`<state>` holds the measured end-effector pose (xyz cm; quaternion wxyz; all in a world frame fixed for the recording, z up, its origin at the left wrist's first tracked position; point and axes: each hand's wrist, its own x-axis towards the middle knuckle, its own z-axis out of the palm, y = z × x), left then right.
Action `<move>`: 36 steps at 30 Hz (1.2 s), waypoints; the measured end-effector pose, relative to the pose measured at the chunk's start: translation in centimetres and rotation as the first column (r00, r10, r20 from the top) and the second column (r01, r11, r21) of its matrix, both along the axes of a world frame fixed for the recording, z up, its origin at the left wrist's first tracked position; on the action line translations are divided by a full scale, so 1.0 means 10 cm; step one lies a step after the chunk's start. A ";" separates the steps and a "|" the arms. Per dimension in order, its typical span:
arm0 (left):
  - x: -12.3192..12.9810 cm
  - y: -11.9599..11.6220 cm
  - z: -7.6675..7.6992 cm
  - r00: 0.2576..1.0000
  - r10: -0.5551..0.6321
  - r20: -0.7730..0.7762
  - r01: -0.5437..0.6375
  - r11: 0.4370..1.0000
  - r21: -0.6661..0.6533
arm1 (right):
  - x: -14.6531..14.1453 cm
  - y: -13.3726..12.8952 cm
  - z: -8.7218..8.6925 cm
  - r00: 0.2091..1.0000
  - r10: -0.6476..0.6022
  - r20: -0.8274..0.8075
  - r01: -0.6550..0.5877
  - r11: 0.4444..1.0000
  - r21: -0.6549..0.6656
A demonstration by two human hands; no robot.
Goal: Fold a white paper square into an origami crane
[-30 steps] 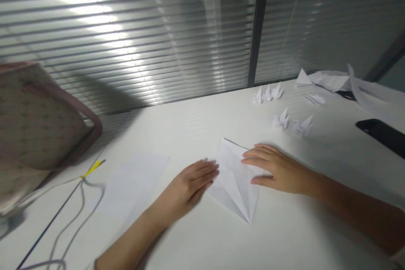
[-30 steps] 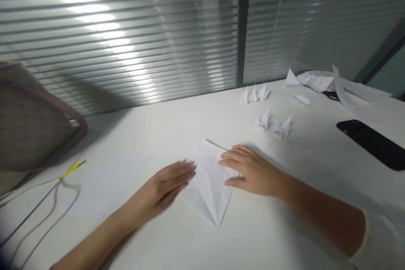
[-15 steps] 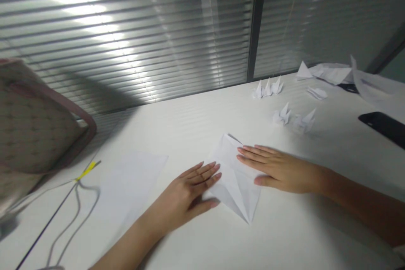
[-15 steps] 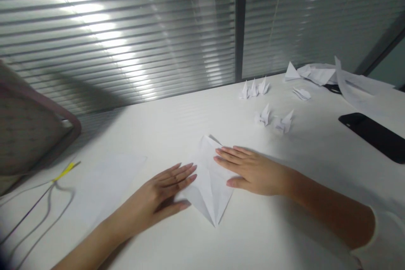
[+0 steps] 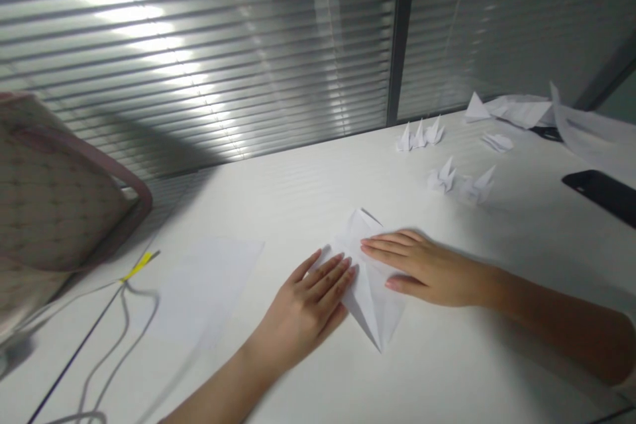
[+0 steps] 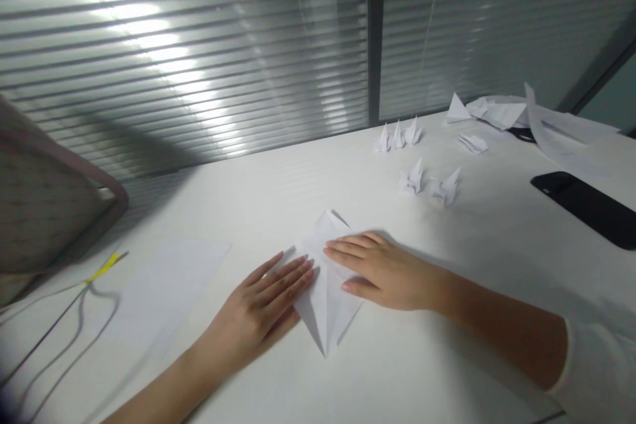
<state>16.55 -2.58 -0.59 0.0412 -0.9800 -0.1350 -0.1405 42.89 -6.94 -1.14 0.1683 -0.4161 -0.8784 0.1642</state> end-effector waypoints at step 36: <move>-0.14 -0.07 0.25 0.969 -0.028 0.244 -0.044 0.959 0.282 | 0.03 -0.10 0.17 0.615 -0.296 -0.731 -0.288 0.779 -0.557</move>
